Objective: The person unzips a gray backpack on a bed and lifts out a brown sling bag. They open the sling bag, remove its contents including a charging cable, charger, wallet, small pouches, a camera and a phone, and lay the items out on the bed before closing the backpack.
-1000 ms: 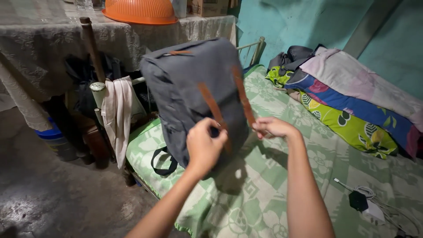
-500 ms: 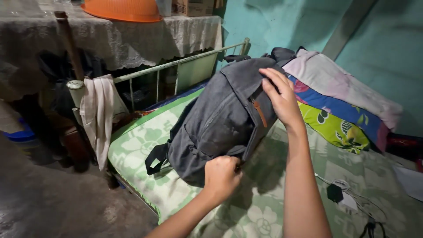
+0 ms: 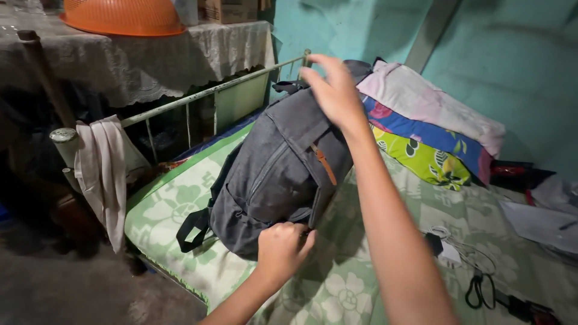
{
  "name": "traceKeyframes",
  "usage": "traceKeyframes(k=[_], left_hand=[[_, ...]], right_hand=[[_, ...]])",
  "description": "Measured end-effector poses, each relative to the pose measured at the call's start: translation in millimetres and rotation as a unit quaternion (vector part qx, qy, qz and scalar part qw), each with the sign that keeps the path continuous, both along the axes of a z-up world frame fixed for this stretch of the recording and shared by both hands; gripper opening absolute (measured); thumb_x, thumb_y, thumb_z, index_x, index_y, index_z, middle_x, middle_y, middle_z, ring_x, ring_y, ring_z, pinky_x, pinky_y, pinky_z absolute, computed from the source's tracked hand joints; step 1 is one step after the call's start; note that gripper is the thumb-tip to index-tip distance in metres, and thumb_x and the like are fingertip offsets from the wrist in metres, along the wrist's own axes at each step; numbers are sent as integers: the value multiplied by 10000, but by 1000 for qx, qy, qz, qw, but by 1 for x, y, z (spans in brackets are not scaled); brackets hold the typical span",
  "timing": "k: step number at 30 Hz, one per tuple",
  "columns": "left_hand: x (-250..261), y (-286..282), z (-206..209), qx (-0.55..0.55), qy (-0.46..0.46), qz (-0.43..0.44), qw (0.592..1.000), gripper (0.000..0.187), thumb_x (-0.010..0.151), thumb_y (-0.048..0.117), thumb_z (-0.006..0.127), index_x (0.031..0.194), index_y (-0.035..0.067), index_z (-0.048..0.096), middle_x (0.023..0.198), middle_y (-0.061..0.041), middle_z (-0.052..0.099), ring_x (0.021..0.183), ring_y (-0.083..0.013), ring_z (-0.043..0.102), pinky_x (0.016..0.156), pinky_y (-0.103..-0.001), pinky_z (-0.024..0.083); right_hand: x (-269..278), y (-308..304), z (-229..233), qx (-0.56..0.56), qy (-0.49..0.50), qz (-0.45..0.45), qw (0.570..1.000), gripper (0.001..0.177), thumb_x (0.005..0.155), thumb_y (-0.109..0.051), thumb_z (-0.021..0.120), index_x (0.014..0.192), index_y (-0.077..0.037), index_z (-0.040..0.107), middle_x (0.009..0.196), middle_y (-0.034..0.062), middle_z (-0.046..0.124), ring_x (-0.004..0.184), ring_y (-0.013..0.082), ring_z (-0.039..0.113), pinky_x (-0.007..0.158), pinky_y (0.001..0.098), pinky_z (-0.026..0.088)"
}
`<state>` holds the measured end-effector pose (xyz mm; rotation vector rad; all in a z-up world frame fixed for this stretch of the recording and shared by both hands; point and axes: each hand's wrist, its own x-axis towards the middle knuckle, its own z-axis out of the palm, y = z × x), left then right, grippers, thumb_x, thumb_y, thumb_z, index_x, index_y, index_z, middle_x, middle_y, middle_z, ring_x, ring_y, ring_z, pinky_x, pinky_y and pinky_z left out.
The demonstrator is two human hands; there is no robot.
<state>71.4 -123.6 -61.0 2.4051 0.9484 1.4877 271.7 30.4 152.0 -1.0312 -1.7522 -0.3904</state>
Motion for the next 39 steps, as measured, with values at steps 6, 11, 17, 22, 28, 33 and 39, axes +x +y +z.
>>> traceKeyframes(k=[6, 11, 17, 22, 28, 33, 39], left_hand=[[-3, -2, 7, -37, 3, 7, 999, 479, 743, 492, 819, 606, 49, 699, 582, -145, 651, 562, -350, 652, 516, -465, 503], [-13, -5, 18, -85, 1, 51, 995, 663, 655, 670, 825, 526, 44, 650, 499, -182, 605, 475, -390, 628, 461, -469, 504], [-34, -9, 32, -93, 32, 63, 993, 772, 648, 783, 755, 515, 26, 683, 482, -176, 602, 468, -388, 626, 473, -469, 492], [-60, -7, 17, -15, 11, 95, 995, 748, 668, 781, 700, 516, 49, 674, 480, -155, 591, 456, -355, 619, 487, -459, 488], [-138, 64, 25, -177, 56, 13, 982, 771, 617, 815, 639, 647, 52, 749, 622, -142, 721, 640, -323, 723, 659, -417, 550], [-145, 124, -4, -347, -135, 150, 916, 914, 773, 833, 635, 1096, -20, 686, 1056, -244, 732, 1005, -387, 701, 897, -467, 513], [-34, 129, -79, -609, -434, 14, 664, 1081, 818, 870, 375, 1514, 44, 405, 1393, -163, 492, 1267, -346, 483, 1047, -617, 392]], right_hand=[[-32, 52, 41, -397, -104, -64, 910, 392, 861, -380, 740, 977, -6, 766, 900, 126, 729, 860, 221, 665, 800, 359, 509], [-43, 28, 33, -208, 16, -5, 978, 379, 925, -384, 663, 856, -15, 716, 718, 62, 694, 675, 150, 626, 636, 337, 496], [-87, -8, 60, -184, 6, -130, 974, 479, 864, -334, 607, 615, 75, 582, 516, 187, 549, 489, 275, 574, 550, 431, 480], [-110, -35, 71, -163, -77, -207, 962, 487, 882, -355, 589, 668, 82, 617, 592, 228, 585, 535, 305, 584, 599, 477, 494], [-75, -87, 95, -412, 153, -92, 894, 327, 972, -251, 555, 734, -27, 569, 668, 107, 586, 599, 247, 580, 608, 439, 567], [-52, -112, 97, -483, 280, -35, 829, 311, 986, -234, 500, 708, -95, 519, 646, 33, 551, 634, 241, 692, 534, 385, 513], [7, -86, 71, -389, 373, -6, 842, 278, 985, -197, 508, 721, -116, 538, 660, 47, 604, 675, 218, 740, 543, 372, 461]])
